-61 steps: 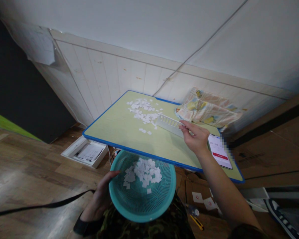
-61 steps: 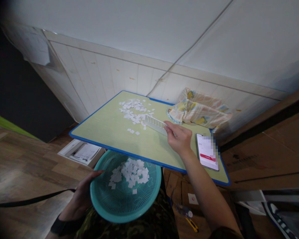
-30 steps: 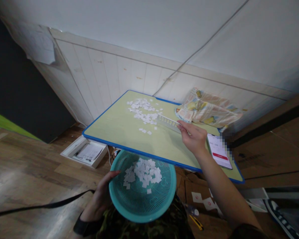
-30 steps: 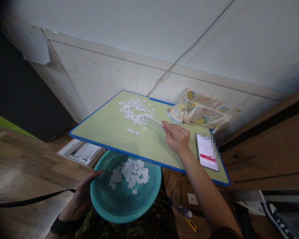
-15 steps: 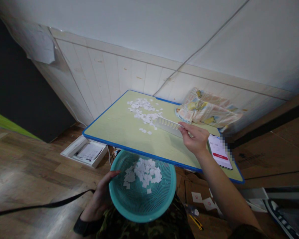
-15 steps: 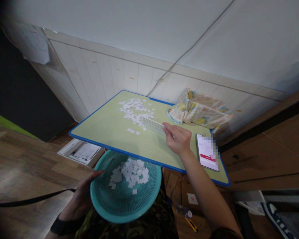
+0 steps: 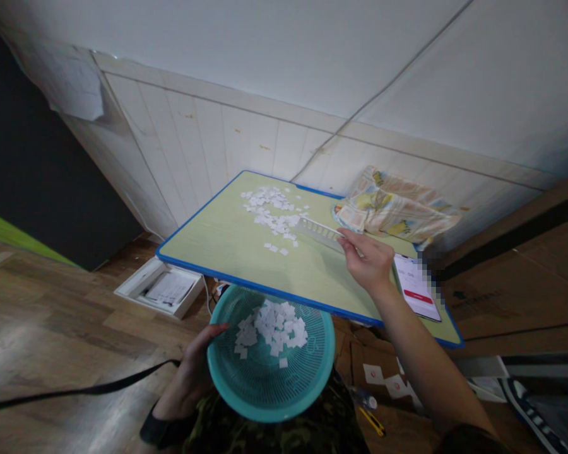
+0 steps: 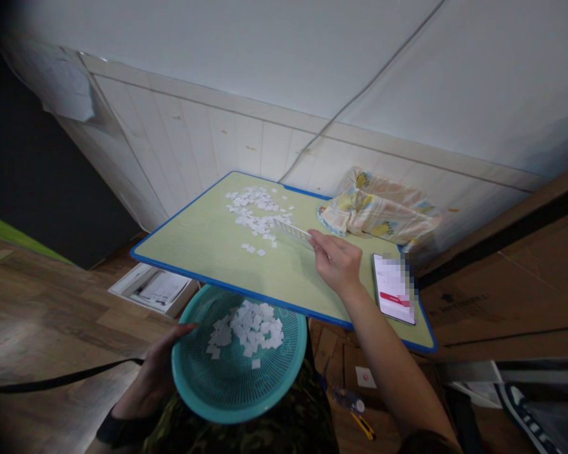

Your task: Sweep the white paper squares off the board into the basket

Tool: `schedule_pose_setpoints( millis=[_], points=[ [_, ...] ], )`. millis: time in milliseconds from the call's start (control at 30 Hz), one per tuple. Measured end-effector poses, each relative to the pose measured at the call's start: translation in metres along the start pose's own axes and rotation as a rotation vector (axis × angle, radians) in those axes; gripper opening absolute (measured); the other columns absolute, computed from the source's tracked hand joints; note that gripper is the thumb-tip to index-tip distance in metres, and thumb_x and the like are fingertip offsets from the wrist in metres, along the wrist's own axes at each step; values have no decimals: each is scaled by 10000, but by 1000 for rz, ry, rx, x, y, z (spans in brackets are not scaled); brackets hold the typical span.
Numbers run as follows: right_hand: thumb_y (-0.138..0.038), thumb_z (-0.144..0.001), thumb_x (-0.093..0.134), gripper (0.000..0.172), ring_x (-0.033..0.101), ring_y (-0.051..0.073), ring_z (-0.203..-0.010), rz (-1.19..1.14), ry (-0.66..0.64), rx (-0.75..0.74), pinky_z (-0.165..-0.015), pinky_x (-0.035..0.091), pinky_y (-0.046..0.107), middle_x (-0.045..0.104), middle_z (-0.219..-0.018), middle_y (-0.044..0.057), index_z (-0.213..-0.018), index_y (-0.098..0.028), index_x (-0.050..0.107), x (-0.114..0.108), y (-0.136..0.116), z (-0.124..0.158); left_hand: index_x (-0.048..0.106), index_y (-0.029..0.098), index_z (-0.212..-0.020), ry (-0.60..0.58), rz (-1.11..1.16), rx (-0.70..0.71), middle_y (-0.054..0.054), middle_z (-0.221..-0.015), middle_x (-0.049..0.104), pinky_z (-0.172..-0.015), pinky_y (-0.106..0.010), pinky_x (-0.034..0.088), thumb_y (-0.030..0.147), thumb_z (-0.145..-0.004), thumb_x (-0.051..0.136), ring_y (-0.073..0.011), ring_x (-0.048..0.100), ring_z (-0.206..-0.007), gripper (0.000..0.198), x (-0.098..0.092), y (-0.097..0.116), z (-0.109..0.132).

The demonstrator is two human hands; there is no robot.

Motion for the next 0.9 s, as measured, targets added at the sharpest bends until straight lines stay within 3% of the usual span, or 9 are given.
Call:
schedule_pose_setpoints(
  millis=[233,400,667,900],
  points=[
    [-191,-844,617,216,717,157,-780,28,-77,50,-725,558,246,754,-923,40,-1033,-227,713,2,1,2,727,116,-692,-7,24,-24,-70,-621,768,-543,-314,584,110,-740,641,-217,702,-521,100,3,1,1],
    [-210,-846,616,208,717,171,-789,63,-58,91,-726,559,257,753,-923,52,-1028,-224,715,1,5,3,721,117,-644,4,53,-22,-64,-584,757,-478,-268,555,78,-746,622,-190,680,-469,147,7,2,5],
    [-172,-817,641,220,709,151,-712,-43,-19,19,-665,556,245,756,-854,34,-1018,-222,714,-3,-5,1,734,114,-685,-20,22,-15,-72,-630,769,-554,-306,581,114,-745,649,-206,696,-515,105,-1,-1,-2],
    [-199,-813,645,184,714,164,-718,-57,-18,51,-673,559,260,757,-853,42,-978,-222,723,-4,-4,0,728,112,-665,16,-11,11,-74,-599,759,-528,-295,575,110,-761,630,-205,691,-501,138,1,1,0]
  ],
)
Point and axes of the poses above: each hand's wrist, its own z-axis away from the middle knuckle, its own x-axis out of the palm, y = z × x, the point moved 2 cm from there along -z, towards the middle knuckle
